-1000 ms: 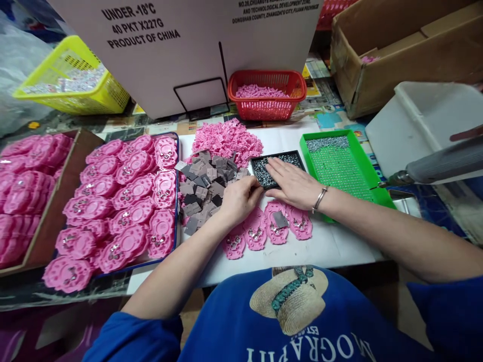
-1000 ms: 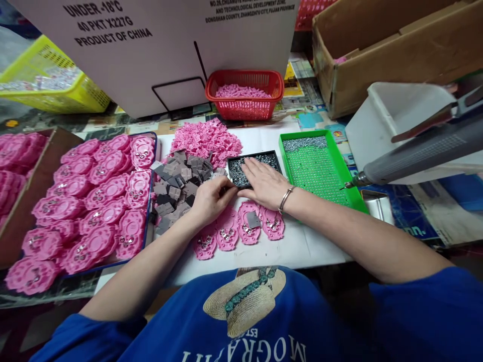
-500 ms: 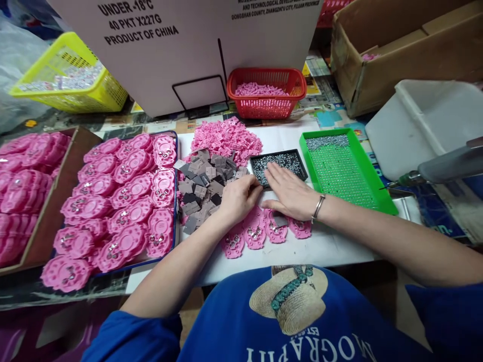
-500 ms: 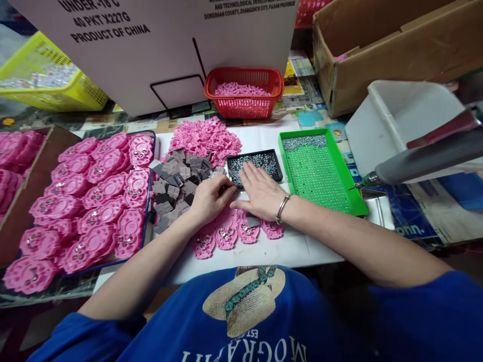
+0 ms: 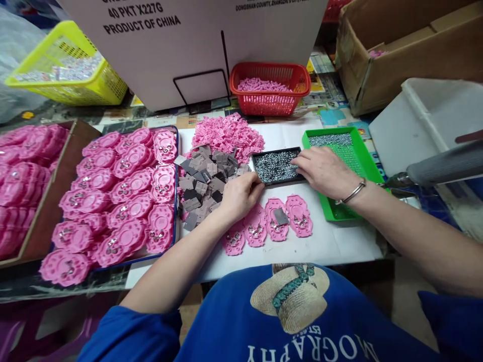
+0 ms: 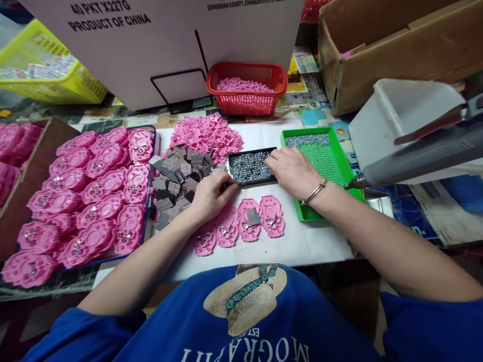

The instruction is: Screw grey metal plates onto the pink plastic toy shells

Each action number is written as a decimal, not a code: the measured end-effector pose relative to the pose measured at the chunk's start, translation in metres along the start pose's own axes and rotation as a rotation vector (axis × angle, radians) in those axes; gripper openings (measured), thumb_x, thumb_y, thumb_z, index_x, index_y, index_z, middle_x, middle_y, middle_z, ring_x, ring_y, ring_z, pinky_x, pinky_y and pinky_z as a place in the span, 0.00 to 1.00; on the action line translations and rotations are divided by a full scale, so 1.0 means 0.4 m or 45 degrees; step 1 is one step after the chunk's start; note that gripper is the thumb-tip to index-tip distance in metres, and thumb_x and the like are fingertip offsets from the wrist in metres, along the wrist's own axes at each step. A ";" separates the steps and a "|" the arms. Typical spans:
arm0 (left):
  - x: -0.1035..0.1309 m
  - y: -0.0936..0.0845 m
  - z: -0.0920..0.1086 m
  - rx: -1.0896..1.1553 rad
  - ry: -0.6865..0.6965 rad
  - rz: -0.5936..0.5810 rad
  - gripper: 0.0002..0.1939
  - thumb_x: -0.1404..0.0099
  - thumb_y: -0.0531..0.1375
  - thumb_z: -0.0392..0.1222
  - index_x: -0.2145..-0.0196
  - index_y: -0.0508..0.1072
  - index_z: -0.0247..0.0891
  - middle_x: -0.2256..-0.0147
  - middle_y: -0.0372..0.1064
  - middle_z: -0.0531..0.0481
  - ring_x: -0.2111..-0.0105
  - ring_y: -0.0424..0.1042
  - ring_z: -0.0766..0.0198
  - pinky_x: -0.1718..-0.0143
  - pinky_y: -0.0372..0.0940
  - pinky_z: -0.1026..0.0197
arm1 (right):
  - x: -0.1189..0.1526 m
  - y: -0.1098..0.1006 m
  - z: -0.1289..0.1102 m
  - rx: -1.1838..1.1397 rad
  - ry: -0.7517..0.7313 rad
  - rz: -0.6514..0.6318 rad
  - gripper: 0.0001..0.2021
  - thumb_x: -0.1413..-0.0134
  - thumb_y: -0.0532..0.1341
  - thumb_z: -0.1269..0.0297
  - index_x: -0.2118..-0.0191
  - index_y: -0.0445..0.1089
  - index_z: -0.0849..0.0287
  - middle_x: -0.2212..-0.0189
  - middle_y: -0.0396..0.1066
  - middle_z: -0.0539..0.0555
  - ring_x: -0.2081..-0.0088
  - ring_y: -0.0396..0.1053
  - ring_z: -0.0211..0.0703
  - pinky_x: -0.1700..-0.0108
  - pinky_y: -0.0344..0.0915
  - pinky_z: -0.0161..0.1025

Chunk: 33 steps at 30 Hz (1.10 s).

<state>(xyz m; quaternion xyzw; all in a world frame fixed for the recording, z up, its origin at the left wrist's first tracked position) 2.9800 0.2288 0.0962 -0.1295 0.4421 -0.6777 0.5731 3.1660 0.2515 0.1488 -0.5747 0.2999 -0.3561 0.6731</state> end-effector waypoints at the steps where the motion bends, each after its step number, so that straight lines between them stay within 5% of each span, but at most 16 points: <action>1: 0.000 0.000 0.000 0.000 -0.001 -0.001 0.06 0.34 0.60 0.38 0.69 0.69 0.38 0.71 0.71 0.51 0.71 0.68 0.64 0.67 0.57 0.62 | -0.006 -0.002 0.005 0.040 0.033 -0.008 0.12 0.36 0.53 0.66 0.59 0.74 0.60 0.60 0.75 0.61 0.55 0.68 0.54 0.55 0.59 0.49; 8: 0.001 0.000 0.001 0.000 0.011 0.003 0.06 0.34 0.60 0.38 0.69 0.69 0.38 0.71 0.71 0.52 0.71 0.67 0.65 0.68 0.56 0.62 | -0.075 0.037 -0.012 -0.386 0.051 -0.114 0.06 0.41 0.60 0.66 0.64 0.75 0.57 0.62 0.77 0.52 0.57 0.69 0.45 0.54 0.58 0.44; 13: 0.002 0.002 -0.002 0.009 0.013 0.007 0.05 0.34 0.60 0.38 0.69 0.69 0.38 0.71 0.71 0.52 0.71 0.68 0.64 0.68 0.57 0.62 | -0.134 0.026 -0.046 -0.607 0.037 -0.003 0.06 0.44 0.61 0.68 0.63 0.76 0.58 0.64 0.75 0.53 0.60 0.69 0.42 0.55 0.61 0.40; 17: 0.002 0.004 -0.003 0.013 0.006 -0.004 0.05 0.33 0.60 0.39 0.68 0.70 0.39 0.71 0.72 0.52 0.71 0.68 0.64 0.68 0.57 0.62 | -0.144 0.023 -0.076 -0.755 -0.150 -0.035 0.06 0.43 0.63 0.69 0.61 0.77 0.60 0.63 0.73 0.53 0.60 0.68 0.39 0.55 0.61 0.37; 20: 0.002 0.005 -0.002 0.020 0.008 -0.008 0.04 0.33 0.60 0.38 0.68 0.70 0.38 0.70 0.72 0.52 0.70 0.69 0.64 0.67 0.58 0.62 | -0.148 0.036 -0.090 -0.788 -0.264 -0.088 0.05 0.44 0.64 0.68 0.63 0.77 0.59 0.65 0.73 0.52 0.62 0.67 0.37 0.56 0.60 0.35; 27: 0.000 0.003 -0.003 0.017 0.008 0.006 0.05 0.34 0.60 0.38 0.69 0.69 0.38 0.71 0.72 0.52 0.71 0.68 0.64 0.68 0.56 0.62 | -0.191 0.028 -0.077 -0.732 -0.030 0.124 0.06 0.42 0.61 0.72 0.63 0.76 0.61 0.63 0.73 0.53 0.60 0.67 0.39 0.53 0.60 0.37; 33: 0.002 0.003 -0.001 0.023 0.031 0.018 0.04 0.34 0.60 0.38 0.68 0.70 0.38 0.71 0.71 0.52 0.71 0.68 0.65 0.68 0.57 0.62 | -0.178 0.033 -0.102 -0.710 -0.117 0.041 0.09 0.45 0.65 0.67 0.58 0.75 0.62 0.63 0.72 0.54 0.62 0.66 0.39 0.57 0.61 0.37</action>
Point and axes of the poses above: each hand's wrist, its own x-axis away from the middle knuckle, its own y-axis out of the palm, z = x × y, the point moved 6 cm from there along -x, towards the middle knuckle
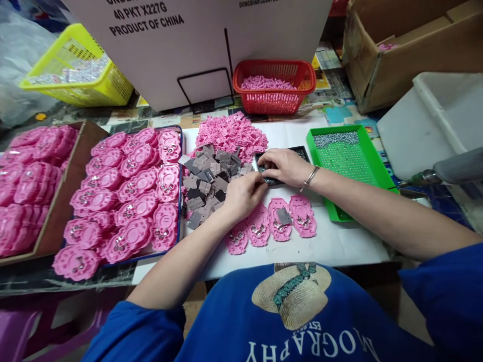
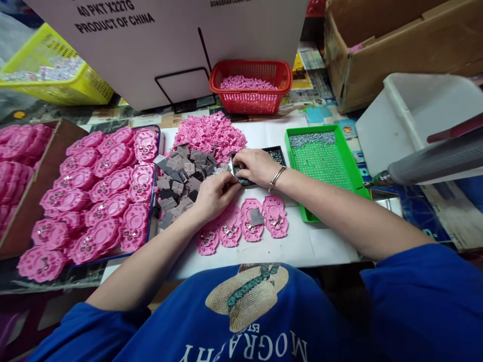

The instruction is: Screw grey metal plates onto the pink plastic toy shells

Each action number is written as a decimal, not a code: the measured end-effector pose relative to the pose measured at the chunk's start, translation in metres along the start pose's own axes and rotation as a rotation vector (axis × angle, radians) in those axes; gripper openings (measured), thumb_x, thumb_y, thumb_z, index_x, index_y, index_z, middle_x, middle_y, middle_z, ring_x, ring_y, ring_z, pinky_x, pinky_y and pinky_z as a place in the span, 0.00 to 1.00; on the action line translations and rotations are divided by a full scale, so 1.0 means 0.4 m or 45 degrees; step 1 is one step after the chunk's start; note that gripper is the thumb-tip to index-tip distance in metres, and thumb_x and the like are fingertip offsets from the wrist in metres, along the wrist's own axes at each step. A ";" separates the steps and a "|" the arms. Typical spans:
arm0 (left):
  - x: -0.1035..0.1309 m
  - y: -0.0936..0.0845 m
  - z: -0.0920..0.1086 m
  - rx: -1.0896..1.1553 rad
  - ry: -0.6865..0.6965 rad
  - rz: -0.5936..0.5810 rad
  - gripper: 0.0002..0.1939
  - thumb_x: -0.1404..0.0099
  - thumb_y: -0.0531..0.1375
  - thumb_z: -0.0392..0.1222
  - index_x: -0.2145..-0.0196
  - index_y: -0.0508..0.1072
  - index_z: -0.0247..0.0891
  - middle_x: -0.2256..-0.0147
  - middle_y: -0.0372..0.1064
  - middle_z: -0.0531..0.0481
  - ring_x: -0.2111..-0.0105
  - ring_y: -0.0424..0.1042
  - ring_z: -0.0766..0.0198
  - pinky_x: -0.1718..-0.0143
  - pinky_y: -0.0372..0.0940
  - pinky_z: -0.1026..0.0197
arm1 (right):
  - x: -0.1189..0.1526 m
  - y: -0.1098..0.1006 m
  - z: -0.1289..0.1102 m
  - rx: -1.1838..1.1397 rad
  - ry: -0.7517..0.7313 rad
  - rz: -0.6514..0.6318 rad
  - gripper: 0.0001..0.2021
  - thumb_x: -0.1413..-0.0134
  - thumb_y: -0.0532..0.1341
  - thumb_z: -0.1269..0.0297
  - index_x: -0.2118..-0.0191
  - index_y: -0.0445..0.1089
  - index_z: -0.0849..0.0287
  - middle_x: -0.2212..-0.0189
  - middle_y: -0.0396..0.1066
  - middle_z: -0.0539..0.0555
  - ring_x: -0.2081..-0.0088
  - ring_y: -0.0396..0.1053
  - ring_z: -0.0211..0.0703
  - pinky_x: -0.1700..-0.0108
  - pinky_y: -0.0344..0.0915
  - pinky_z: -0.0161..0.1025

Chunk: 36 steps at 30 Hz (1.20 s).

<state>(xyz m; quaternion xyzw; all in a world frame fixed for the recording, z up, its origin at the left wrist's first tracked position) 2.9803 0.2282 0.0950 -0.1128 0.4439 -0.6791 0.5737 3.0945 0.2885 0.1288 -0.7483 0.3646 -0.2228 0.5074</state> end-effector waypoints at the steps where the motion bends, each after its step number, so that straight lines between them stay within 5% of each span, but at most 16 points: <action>1: 0.000 0.000 0.000 -0.004 -0.006 -0.004 0.05 0.34 0.60 0.38 0.68 0.70 0.38 0.71 0.71 0.53 0.72 0.68 0.65 0.68 0.57 0.62 | 0.009 -0.001 0.003 0.001 -0.012 -0.018 0.08 0.45 0.65 0.67 0.58 0.75 0.61 0.64 0.72 0.53 0.62 0.66 0.39 0.57 0.61 0.37; 7: 0.001 0.000 0.000 0.003 -0.002 -0.010 0.05 0.34 0.60 0.38 0.68 0.70 0.38 0.71 0.72 0.52 0.71 0.68 0.65 0.68 0.57 0.62 | 0.069 -0.046 0.048 0.000 -0.066 -0.100 0.06 0.45 0.64 0.69 0.61 0.76 0.59 0.63 0.74 0.53 0.61 0.68 0.39 0.56 0.62 0.38; 12: 0.000 0.001 -0.001 -0.003 -0.014 -0.021 0.05 0.34 0.60 0.39 0.69 0.70 0.38 0.70 0.72 0.52 0.71 0.68 0.64 0.67 0.57 0.62 | 0.059 -0.035 0.059 -0.040 -0.118 -0.248 0.05 0.45 0.64 0.67 0.64 0.78 0.56 0.66 0.76 0.50 0.64 0.69 0.38 0.59 0.62 0.37; 16: -0.001 -0.001 -0.001 0.001 -0.011 -0.008 0.06 0.34 0.60 0.39 0.69 0.69 0.38 0.72 0.71 0.53 0.72 0.67 0.65 0.69 0.56 0.62 | 0.014 -0.016 0.044 -0.027 -0.073 -0.191 0.05 0.46 0.65 0.69 0.64 0.78 0.57 0.65 0.76 0.50 0.62 0.69 0.38 0.56 0.61 0.37; 22: -0.001 0.000 0.001 0.000 -0.012 -0.019 0.06 0.33 0.60 0.39 0.69 0.69 0.38 0.72 0.71 0.52 0.72 0.67 0.65 0.68 0.57 0.62 | -0.012 -0.037 0.027 0.082 0.058 0.160 0.07 0.41 0.60 0.69 0.62 0.77 0.58 0.61 0.73 0.54 0.58 0.68 0.42 0.52 0.61 0.40; 28: 0.001 0.001 0.000 0.009 -0.013 -0.008 0.05 0.34 0.60 0.38 0.68 0.70 0.38 0.71 0.71 0.53 0.72 0.68 0.65 0.68 0.57 0.62 | 0.009 -0.002 0.003 0.099 -0.087 0.002 0.07 0.40 0.62 0.62 0.62 0.75 0.59 0.61 0.71 0.55 0.56 0.66 0.44 0.52 0.59 0.41; 36: 0.002 0.001 0.000 0.007 -0.012 -0.020 0.04 0.33 0.60 0.38 0.68 0.71 0.38 0.71 0.72 0.52 0.71 0.68 0.65 0.68 0.57 0.62 | 0.032 -0.021 0.006 0.034 -0.041 -0.037 0.05 0.42 0.63 0.67 0.64 0.76 0.60 0.64 0.72 0.54 0.60 0.67 0.41 0.54 0.59 0.38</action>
Point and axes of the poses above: each hand's wrist, its own x-axis away from the middle knuckle, its own y-axis out of the palm, z = x × y, the point moved 6 cm from there along -x, towards the middle knuckle
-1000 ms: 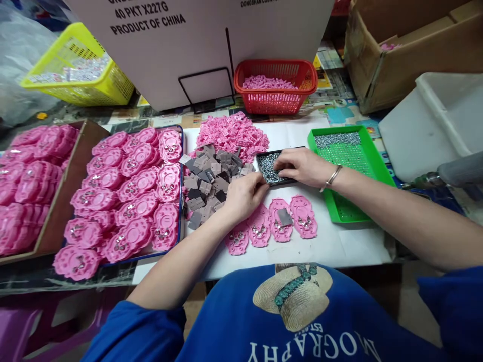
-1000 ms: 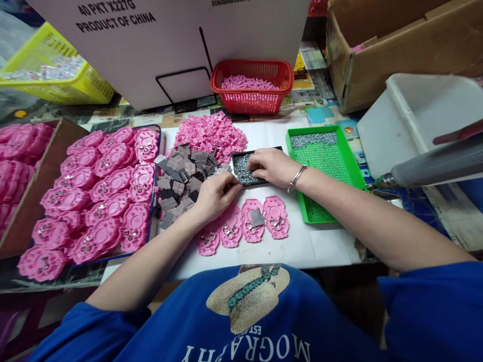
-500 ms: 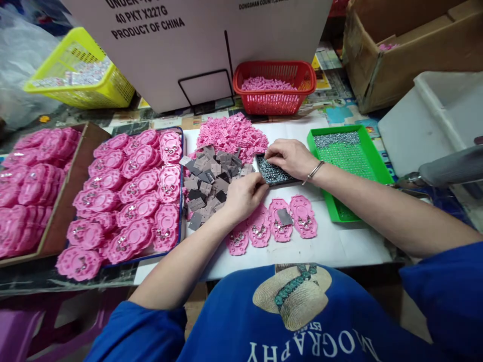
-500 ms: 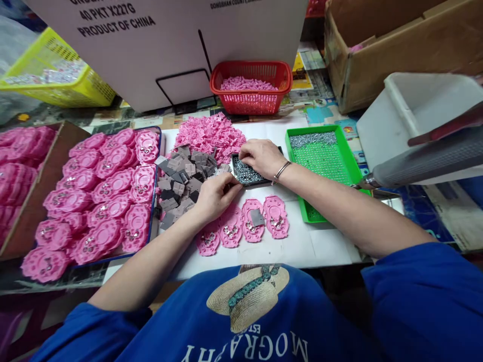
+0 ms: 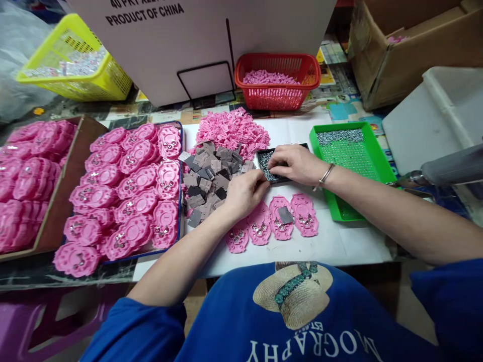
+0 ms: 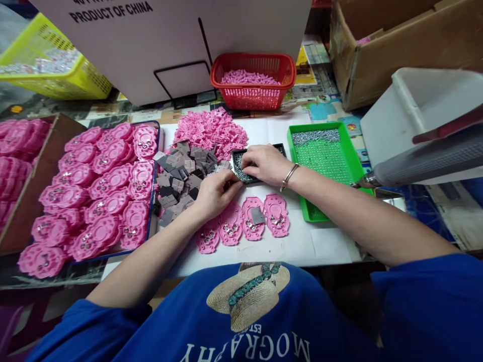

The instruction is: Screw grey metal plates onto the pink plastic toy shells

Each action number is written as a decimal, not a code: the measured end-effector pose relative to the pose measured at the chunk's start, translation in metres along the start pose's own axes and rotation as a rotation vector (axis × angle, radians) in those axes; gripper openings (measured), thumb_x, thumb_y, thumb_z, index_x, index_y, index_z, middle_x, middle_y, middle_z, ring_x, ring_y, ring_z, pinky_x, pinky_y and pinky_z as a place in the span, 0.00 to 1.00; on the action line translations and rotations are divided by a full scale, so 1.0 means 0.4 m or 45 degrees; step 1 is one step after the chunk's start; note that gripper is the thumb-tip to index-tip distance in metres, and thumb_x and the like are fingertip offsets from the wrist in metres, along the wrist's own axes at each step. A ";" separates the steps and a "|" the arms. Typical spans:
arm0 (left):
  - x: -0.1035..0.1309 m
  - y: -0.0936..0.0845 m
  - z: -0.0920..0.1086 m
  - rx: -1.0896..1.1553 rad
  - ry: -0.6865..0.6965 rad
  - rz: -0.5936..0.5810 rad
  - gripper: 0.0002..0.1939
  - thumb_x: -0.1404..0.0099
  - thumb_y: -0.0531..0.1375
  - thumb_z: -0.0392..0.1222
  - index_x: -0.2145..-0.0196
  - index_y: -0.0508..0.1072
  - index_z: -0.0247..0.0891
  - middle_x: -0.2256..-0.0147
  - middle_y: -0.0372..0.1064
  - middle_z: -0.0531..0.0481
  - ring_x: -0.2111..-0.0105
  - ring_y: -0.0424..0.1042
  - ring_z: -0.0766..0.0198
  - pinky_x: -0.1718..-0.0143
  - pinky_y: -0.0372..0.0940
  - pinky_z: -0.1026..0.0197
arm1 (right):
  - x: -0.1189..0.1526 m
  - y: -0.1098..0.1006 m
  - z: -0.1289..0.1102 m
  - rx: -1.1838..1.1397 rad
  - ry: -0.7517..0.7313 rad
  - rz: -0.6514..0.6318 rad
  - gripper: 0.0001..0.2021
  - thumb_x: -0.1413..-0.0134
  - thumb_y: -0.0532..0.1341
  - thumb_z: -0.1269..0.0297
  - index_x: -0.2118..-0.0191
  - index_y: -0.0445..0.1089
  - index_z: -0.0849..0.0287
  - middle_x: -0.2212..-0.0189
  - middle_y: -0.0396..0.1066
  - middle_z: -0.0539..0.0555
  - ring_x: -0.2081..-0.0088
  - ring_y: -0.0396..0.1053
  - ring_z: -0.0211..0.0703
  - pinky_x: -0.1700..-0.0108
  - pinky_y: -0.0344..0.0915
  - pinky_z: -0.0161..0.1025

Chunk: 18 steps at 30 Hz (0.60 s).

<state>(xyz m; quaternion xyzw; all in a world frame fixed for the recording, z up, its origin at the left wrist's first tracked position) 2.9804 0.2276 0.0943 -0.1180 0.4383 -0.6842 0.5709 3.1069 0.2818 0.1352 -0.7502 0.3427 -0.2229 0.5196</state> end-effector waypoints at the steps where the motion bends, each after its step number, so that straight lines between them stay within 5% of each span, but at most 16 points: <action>1: 0.000 -0.001 0.000 -0.007 -0.003 0.003 0.04 0.34 0.60 0.38 0.67 0.71 0.38 0.71 0.72 0.52 0.71 0.69 0.65 0.68 0.57 0.62 | -0.005 0.006 -0.008 -0.023 -0.019 -0.010 0.05 0.42 0.63 0.67 0.64 0.76 0.60 0.64 0.72 0.53 0.60 0.68 0.40 0.54 0.60 0.38; 6: 0.000 0.000 0.002 -0.024 -0.009 -0.002 0.04 0.34 0.61 0.38 0.68 0.71 0.38 0.71 0.72 0.53 0.71 0.69 0.64 0.68 0.58 0.62 | -0.022 0.028 -0.019 0.007 -0.064 -0.136 0.04 0.43 0.64 0.67 0.65 0.76 0.61 0.64 0.73 0.53 0.61 0.67 0.40 0.55 0.60 0.38; 13: -0.002 0.000 0.001 -0.019 0.011 0.005 0.05 0.34 0.60 0.38 0.68 0.70 0.38 0.71 0.71 0.52 0.72 0.67 0.65 0.68 0.56 0.62 | 0.046 -0.047 0.065 0.170 -0.009 -0.206 0.04 0.46 0.63 0.67 0.65 0.76 0.57 0.64 0.72 0.53 0.63 0.67 0.40 0.58 0.60 0.39; 18: -0.001 -0.001 -0.001 -0.012 -0.002 -0.002 0.05 0.34 0.60 0.39 0.68 0.70 0.37 0.71 0.72 0.52 0.72 0.67 0.65 0.68 0.56 0.63 | 0.064 -0.039 0.076 -0.004 -0.023 -0.314 0.07 0.45 0.62 0.66 0.64 0.77 0.58 0.66 0.74 0.52 0.65 0.68 0.38 0.60 0.61 0.37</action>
Point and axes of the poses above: each hand's wrist, its own x-axis away from the middle knuckle, its own y-axis out of the palm, z = x × y, the point moved 6 cm from there along -x, towards the middle knuckle
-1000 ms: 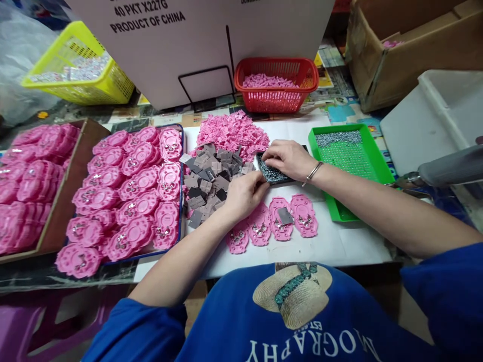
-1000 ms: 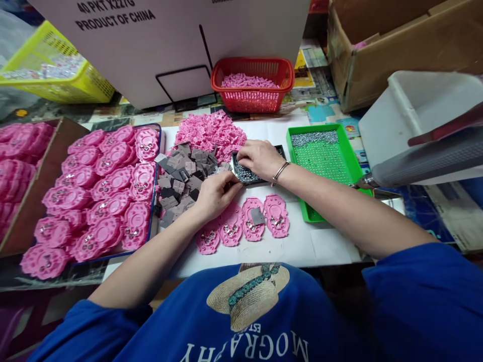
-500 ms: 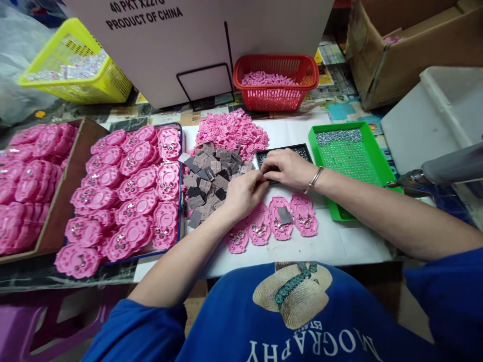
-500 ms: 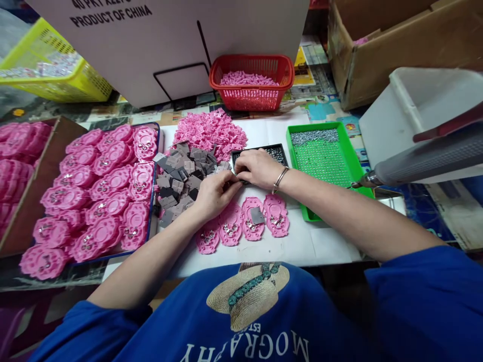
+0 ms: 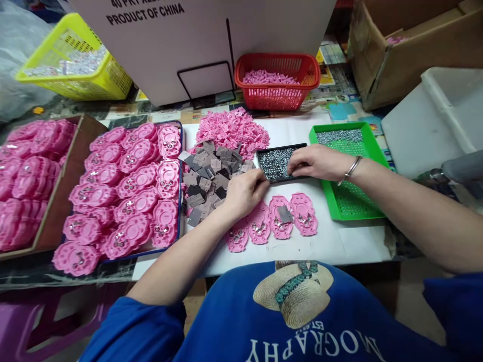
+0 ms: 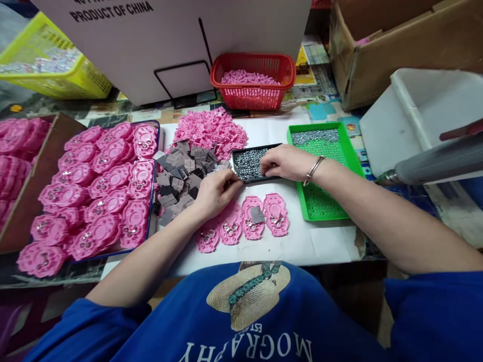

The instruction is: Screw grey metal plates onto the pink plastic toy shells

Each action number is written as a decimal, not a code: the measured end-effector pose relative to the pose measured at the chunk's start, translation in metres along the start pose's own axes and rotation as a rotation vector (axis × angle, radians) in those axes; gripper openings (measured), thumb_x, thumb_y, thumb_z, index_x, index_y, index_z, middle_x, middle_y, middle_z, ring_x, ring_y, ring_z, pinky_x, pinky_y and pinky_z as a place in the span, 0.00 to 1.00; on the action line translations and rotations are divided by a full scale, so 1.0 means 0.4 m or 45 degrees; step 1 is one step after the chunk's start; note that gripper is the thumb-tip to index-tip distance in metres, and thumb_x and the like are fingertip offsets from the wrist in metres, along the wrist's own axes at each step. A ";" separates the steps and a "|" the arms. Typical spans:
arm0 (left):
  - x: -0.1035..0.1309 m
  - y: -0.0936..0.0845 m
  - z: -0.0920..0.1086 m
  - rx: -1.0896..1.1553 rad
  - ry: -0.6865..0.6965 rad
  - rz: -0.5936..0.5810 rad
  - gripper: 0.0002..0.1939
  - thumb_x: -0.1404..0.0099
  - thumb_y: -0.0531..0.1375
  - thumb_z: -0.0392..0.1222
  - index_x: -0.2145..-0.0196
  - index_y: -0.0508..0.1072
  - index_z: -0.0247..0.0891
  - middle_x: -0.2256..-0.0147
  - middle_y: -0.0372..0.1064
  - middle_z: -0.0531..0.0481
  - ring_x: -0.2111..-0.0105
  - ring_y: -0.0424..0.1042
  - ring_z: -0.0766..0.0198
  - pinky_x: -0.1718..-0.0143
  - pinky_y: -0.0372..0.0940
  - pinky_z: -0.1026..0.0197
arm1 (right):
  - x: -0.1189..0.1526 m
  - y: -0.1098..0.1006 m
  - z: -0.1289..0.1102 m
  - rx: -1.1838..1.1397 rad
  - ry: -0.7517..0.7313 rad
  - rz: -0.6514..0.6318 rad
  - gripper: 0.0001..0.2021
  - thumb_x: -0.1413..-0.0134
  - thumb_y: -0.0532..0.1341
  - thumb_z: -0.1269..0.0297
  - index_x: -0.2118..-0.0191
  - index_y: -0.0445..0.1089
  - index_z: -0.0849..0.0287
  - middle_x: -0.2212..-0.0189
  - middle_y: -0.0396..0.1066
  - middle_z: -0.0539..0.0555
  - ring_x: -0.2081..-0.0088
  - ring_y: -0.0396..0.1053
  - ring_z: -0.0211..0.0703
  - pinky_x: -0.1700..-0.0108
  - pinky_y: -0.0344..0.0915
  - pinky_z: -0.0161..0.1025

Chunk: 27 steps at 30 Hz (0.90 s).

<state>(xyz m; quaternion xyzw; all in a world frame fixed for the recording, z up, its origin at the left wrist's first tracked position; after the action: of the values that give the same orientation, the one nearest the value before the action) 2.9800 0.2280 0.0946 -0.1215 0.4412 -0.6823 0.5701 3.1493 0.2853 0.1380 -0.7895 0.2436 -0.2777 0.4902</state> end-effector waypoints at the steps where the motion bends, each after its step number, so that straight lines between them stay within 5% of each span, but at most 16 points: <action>1: 0.000 0.000 0.000 0.002 0.000 0.001 0.05 0.33 0.60 0.39 0.68 0.70 0.37 0.71 0.72 0.52 0.72 0.67 0.65 0.68 0.56 0.63 | -0.009 0.005 -0.008 -0.036 -0.020 0.016 0.07 0.44 0.61 0.66 0.63 0.77 0.58 0.66 0.74 0.52 0.64 0.68 0.38 0.59 0.61 0.37; 11: 0.000 0.003 0.012 -0.022 -0.105 -0.127 0.05 0.31 0.59 0.40 0.63 0.73 0.38 0.64 0.76 0.50 0.65 0.73 0.62 0.64 0.61 0.62 | -0.093 0.018 -0.064 -0.003 -0.178 0.250 0.08 0.43 0.60 0.63 0.65 0.76 0.59 0.66 0.74 0.53 0.63 0.70 0.40 0.58 0.62 0.37; 17: 0.001 0.006 0.015 -0.072 -0.089 -0.212 0.10 0.27 0.55 0.44 0.58 0.73 0.38 0.57 0.77 0.49 0.57 0.74 0.61 0.60 0.64 0.61 | -0.069 0.038 -0.035 -0.068 -0.207 0.110 0.27 0.38 0.49 0.37 0.66 0.75 0.53 0.65 0.74 0.59 0.63 0.72 0.45 0.58 0.67 0.45; 22: 0.005 0.011 0.015 -0.063 -0.056 -0.235 0.10 0.27 0.55 0.44 0.57 0.72 0.37 0.55 0.76 0.49 0.55 0.74 0.60 0.60 0.64 0.60 | -0.022 0.010 0.045 0.073 0.099 0.119 0.39 0.53 0.42 0.20 0.68 0.75 0.49 0.64 0.75 0.60 0.66 0.71 0.51 0.62 0.67 0.53; 27: 0.003 0.004 0.016 -0.097 -0.093 -0.236 0.09 0.28 0.56 0.43 0.59 0.72 0.37 0.57 0.76 0.49 0.58 0.74 0.60 0.62 0.63 0.59 | 0.013 0.011 0.069 0.093 0.186 0.045 0.26 0.47 0.52 0.33 0.66 0.75 0.48 0.63 0.75 0.57 0.64 0.71 0.51 0.60 0.67 0.53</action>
<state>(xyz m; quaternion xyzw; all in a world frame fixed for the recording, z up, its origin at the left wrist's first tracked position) 2.9848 0.2241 0.0968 -0.2081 0.4326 -0.7100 0.5153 3.1714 0.2978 0.1251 -0.7443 0.2822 -0.3346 0.5044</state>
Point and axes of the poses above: each hand's wrist, its own x-axis away from the middle knuckle, its own y-axis out of the palm, z = x × y, the point moved 6 cm from there along -x, towards the middle knuckle
